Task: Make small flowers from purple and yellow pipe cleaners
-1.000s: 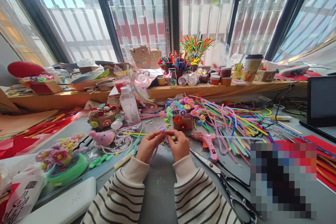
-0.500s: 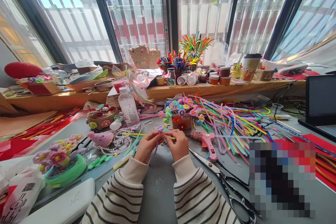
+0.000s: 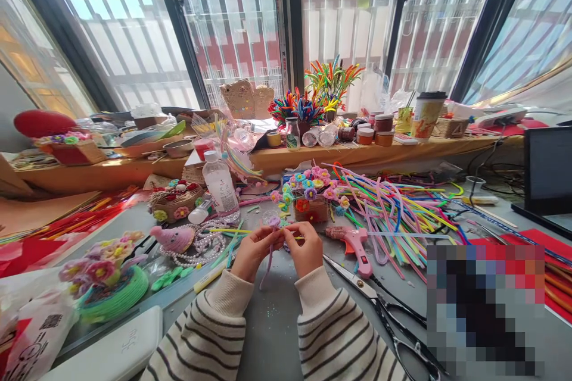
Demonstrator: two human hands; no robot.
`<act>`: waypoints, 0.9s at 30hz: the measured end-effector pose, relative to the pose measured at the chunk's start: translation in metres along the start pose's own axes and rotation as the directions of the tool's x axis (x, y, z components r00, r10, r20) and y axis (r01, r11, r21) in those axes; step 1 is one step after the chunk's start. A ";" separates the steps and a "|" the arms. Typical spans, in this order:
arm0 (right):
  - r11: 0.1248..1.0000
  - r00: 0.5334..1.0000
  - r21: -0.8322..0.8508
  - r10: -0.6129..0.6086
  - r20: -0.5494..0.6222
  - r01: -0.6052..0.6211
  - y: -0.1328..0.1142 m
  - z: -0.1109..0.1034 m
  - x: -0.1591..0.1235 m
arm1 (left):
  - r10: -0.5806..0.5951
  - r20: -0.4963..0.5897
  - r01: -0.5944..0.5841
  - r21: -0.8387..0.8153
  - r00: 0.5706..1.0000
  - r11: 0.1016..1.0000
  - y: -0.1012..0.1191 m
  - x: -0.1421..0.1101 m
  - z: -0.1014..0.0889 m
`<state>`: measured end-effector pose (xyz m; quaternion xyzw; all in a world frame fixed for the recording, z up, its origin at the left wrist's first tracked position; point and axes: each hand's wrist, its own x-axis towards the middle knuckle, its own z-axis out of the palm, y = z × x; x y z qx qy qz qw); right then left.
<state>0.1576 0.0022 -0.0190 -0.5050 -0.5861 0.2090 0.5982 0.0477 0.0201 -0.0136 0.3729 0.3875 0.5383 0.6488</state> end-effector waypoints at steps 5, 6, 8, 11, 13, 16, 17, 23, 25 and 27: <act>0.999 0.999 -0.041 -0.025 0.047 0.026 0.001 -0.006 0.001 | 0.092 0.001 -0.092 0.108 0.996 0.990 0.002 -0.001 0.000; 0.998 0.998 -0.051 -0.031 0.056 0.034 0.001 -0.007 0.002 | 0.117 0.007 -0.117 0.142 0.993 0.983 0.003 -0.002 0.001; 0.996 0.997 -0.071 -0.039 0.071 0.045 0.003 -0.008 0.003 | 0.167 0.034 -0.171 0.212 0.985 0.962 0.005 -0.003 0.002; 0.993 0.997 -0.108 -0.045 0.068 0.052 0.004 -0.010 0.003 | 0.211 0.111 -0.234 0.266 0.971 0.935 0.005 -0.004 0.002; 0.990 0.997 -0.128 -0.054 0.056 0.061 0.004 -0.011 0.003 | 0.214 0.164 -0.251 0.261 0.963 0.932 0.004 -0.004 0.002; 0.987 0.995 -0.136 -0.080 0.054 0.087 0.001 -0.013 0.002 | 0.218 0.201 -0.266 0.258 0.955 0.929 0.001 -0.003 0.000; 0.986 0.995 -0.137 -0.090 0.045 0.095 0.001 -0.013 0.002 | 0.224 0.204 -0.274 0.271 0.953 0.923 0.001 -0.002 0.000; 0.993 0.972 -0.093 -0.086 -0.217 0.067 0.002 -0.016 0.003 | 0.409 0.205 -0.452 0.537 0.889 0.712 0.002 -0.002 -0.004; 0.993 0.962 -0.077 -0.106 -0.251 0.089 0.002 -0.016 0.003 | 0.485 0.276 -0.537 0.633 0.830 0.558 0.002 -0.002 -0.005; 0.986 0.957 -0.079 -0.161 -0.243 0.146 0.001 -0.016 0.003 | 0.508 0.335 -0.579 0.671 0.794 0.462 0.002 -0.003 -0.005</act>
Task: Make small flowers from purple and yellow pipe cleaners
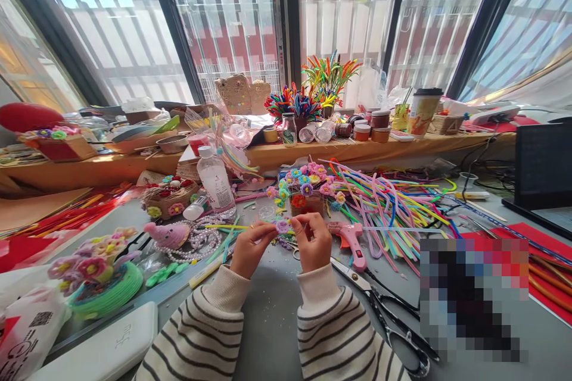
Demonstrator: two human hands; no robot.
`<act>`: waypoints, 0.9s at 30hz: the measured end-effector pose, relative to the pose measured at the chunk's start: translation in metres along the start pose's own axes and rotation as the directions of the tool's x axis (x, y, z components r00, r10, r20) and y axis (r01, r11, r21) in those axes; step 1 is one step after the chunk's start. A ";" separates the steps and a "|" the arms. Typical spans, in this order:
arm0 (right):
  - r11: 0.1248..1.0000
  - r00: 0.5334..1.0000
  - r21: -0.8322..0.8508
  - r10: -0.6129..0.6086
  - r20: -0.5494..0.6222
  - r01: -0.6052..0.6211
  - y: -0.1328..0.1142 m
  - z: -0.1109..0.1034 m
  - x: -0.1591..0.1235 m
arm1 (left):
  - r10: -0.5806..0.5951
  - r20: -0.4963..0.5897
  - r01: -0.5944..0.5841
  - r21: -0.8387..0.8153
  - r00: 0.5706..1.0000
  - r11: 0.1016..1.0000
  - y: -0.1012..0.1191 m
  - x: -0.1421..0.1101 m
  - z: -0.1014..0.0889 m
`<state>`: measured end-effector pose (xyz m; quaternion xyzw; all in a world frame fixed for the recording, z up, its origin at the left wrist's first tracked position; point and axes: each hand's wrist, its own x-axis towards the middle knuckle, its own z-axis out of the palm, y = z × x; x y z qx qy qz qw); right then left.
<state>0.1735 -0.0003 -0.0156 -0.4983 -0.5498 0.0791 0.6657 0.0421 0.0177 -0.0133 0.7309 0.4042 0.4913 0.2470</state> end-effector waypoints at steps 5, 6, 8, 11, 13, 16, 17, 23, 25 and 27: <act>0.992 0.992 -0.024 -0.122 0.038 0.123 -0.004 -0.001 -0.001 | 0.029 0.011 -0.030 0.059 1.000 0.998 0.003 0.000 0.000; 0.991 0.991 -0.033 -0.126 0.050 0.128 -0.005 -0.001 -0.001 | 0.034 0.013 -0.034 0.063 0.999 0.997 0.003 0.000 0.000; 0.991 0.989 -0.046 -0.125 0.078 0.129 -0.007 -0.002 -0.001 | 0.043 0.013 -0.044 0.066 0.999 0.997 0.003 0.000 0.001; 0.989 0.987 -0.058 -0.130 0.098 0.136 -0.009 -0.003 -0.002 | 0.053 0.006 -0.054 0.064 0.999 0.997 0.003 -0.001 0.001; 0.988 0.986 -0.066 -0.137 0.095 0.143 -0.010 -0.003 -0.002 | 0.056 0.007 -0.057 0.060 0.998 0.997 0.003 -0.001 0.001; 0.983 0.984 -0.085 -0.153 0.092 0.161 -0.010 -0.003 -0.002 | 0.060 0.010 -0.060 0.062 0.998 0.996 0.004 -0.001 0.001; 0.981 0.983 -0.091 -0.161 0.093 0.169 -0.010 -0.003 -0.002 | 0.061 0.008 -0.061 0.063 0.998 0.996 0.004 -0.001 0.001; 0.971 0.976 -0.116 -0.197 0.094 0.207 -0.010 -0.003 -0.002 | 0.059 -0.002 -0.058 0.080 0.998 0.995 0.005 -0.001 0.001; 0.969 0.975 -0.122 -0.204 0.091 0.214 -0.009 -0.002 -0.003 | 0.060 -0.006 -0.059 0.086 0.998 0.995 0.005 -0.001 0.001; 0.967 0.974 -0.132 -0.207 0.088 0.217 -0.009 -0.002 -0.002 | 0.061 -0.009 -0.060 0.089 0.998 0.994 0.005 -0.001 0.001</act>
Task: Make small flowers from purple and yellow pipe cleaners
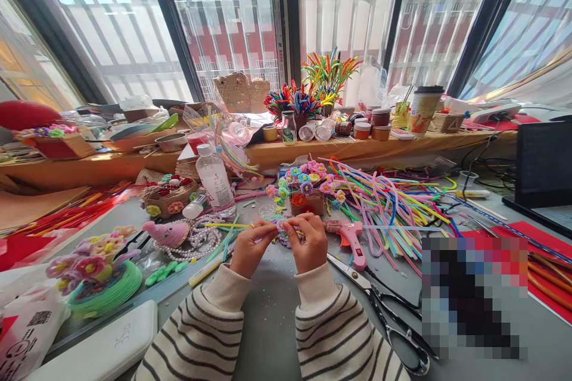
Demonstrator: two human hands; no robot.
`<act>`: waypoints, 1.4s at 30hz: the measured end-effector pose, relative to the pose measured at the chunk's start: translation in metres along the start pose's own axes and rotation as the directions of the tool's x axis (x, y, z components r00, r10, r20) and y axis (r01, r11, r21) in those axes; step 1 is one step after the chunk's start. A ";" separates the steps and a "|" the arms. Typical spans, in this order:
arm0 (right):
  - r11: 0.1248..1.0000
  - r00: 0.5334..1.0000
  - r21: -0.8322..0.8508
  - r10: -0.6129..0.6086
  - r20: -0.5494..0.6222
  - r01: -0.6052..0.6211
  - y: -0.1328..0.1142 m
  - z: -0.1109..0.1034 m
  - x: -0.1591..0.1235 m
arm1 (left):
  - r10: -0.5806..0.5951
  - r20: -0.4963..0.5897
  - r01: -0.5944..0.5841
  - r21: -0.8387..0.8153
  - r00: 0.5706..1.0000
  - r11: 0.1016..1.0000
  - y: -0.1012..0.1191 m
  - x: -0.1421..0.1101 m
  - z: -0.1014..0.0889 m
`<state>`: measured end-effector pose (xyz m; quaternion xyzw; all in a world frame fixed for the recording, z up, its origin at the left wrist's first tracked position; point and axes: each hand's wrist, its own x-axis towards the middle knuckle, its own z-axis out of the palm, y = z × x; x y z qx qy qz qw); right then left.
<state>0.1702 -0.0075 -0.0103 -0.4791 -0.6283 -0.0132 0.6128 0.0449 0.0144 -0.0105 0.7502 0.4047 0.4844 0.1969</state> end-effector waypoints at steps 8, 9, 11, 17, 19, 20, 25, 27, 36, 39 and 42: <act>0.999 1.000 -0.040 -0.004 -0.001 0.004 0.000 0.000 -0.001 | -0.033 -0.005 0.033 -0.046 0.999 0.998 -0.001 0.000 0.002; 0.999 1.000 -0.041 -0.006 -0.002 0.006 0.000 0.000 -0.001 | -0.041 -0.007 0.040 -0.058 0.999 0.997 -0.002 0.000 0.002; 0.999 1.000 -0.042 -0.006 -0.005 0.006 -0.001 0.001 -0.001 | -0.060 -0.008 0.059 -0.088 0.998 0.994 -0.002 0.000 0.002; 0.999 1.000 -0.041 -0.006 -0.002 0.005 -0.001 0.002 -0.001 | -0.099 0.007 0.099 -0.125 0.995 0.987 0.000 0.000 0.001; 0.999 1.000 -0.042 -0.006 -0.003 0.006 -0.001 0.002 -0.001 | -0.099 0.005 0.098 -0.122 0.995 0.988 0.000 0.000 0.001; 0.999 1.000 -0.043 -0.004 -0.001 0.004 -0.001 0.002 -0.001 | -0.095 0.003 0.095 -0.118 0.995 0.988 0.000 0.000 0.001; 0.999 1.000 -0.030 0.024 0.006 -0.023 0.000 0.002 -0.002 | -0.059 0.001 0.059 -0.077 0.998 0.995 -0.001 0.000 0.001; 0.999 0.999 -0.018 0.051 -0.007 -0.051 0.000 0.002 -0.002 | -0.047 -0.001 0.047 -0.061 0.999 0.997 -0.002 0.000 0.001; 0.998 0.998 -0.011 0.065 0.023 -0.064 0.000 0.001 -0.001 | -0.063 -0.001 0.063 -0.020 0.998 0.998 -0.006 -0.001 0.000; 0.998 0.997 -0.011 0.062 0.035 -0.062 0.000 0.002 -0.002 | -0.074 -0.001 0.074 -0.014 0.997 0.997 -0.007 -0.001 0.000; 0.999 0.998 -0.003 0.047 0.040 -0.047 0.001 0.003 -0.003 | -0.073 0.002 0.073 -0.009 0.997 0.997 -0.007 -0.001 0.000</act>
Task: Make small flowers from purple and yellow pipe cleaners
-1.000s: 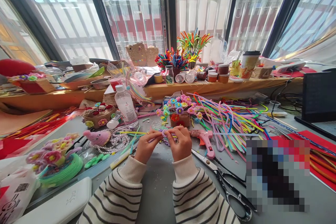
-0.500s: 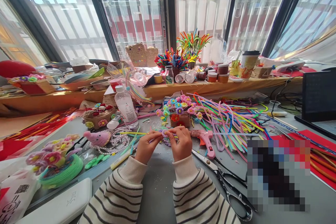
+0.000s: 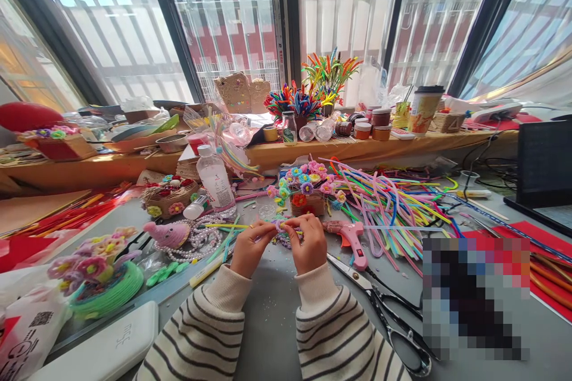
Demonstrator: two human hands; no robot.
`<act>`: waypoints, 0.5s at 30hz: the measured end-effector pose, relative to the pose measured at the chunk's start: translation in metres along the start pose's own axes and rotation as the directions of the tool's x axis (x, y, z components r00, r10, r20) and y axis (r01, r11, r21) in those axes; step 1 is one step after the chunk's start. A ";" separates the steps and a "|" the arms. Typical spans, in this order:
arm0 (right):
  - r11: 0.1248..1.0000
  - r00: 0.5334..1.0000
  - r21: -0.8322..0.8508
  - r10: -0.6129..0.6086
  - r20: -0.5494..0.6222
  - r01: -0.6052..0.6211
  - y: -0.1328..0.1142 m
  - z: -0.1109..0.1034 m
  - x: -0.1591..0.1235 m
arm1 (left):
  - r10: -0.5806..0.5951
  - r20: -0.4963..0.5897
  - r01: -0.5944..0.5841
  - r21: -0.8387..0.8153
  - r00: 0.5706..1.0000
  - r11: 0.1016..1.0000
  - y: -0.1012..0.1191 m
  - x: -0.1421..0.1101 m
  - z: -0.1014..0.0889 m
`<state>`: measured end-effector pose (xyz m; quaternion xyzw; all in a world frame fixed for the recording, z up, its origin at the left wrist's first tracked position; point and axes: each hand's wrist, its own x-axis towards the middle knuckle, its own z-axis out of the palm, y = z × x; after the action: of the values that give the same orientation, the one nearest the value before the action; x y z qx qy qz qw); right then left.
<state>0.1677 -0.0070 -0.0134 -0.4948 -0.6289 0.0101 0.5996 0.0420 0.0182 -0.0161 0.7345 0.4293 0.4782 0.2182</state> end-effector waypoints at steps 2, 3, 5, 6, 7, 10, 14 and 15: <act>1.000 1.000 0.003 -0.007 -0.002 0.007 0.001 0.000 -0.001 | 0.003 0.000 -0.003 0.001 1.000 1.000 0.000 0.000 0.000; 1.000 1.000 0.003 -0.008 -0.002 0.008 0.001 0.001 -0.001 | 0.005 0.000 -0.005 0.002 1.000 1.000 0.001 0.000 0.000; 1.000 1.000 0.000 -0.006 -0.001 0.006 0.001 0.001 -0.001 | 0.008 0.000 -0.008 0.006 1.000 1.000 0.001 0.000 0.000; 1.000 1.000 -0.002 -0.008 0.000 0.008 0.001 0.001 -0.001 | 0.010 0.000 -0.010 0.007 1.000 1.000 0.002 0.000 0.000; 1.000 1.000 -0.004 -0.010 0.002 0.010 0.001 0.001 -0.001 | 0.014 0.000 -0.014 0.007 1.000 1.000 0.002 0.000 0.000; 1.000 1.000 -0.009 -0.023 0.002 0.023 0.000 0.001 0.000 | 0.034 -0.002 -0.034 0.002 0.999 0.999 0.001 0.000 0.000; 0.999 0.999 -0.030 -0.032 0.004 0.032 -0.001 0.000 -0.001 | 0.034 0.007 -0.033 -0.039 0.999 0.999 0.002 -0.001 0.001; 0.999 1.000 -0.033 -0.031 0.003 0.031 0.000 0.000 -0.001 | 0.030 0.010 -0.030 -0.050 0.999 0.998 0.003 -0.001 0.001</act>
<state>0.1671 -0.0077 -0.0142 -0.4947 -0.6374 -0.0092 0.5907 0.0436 0.0161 -0.0150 0.7376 0.4049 0.4881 0.2317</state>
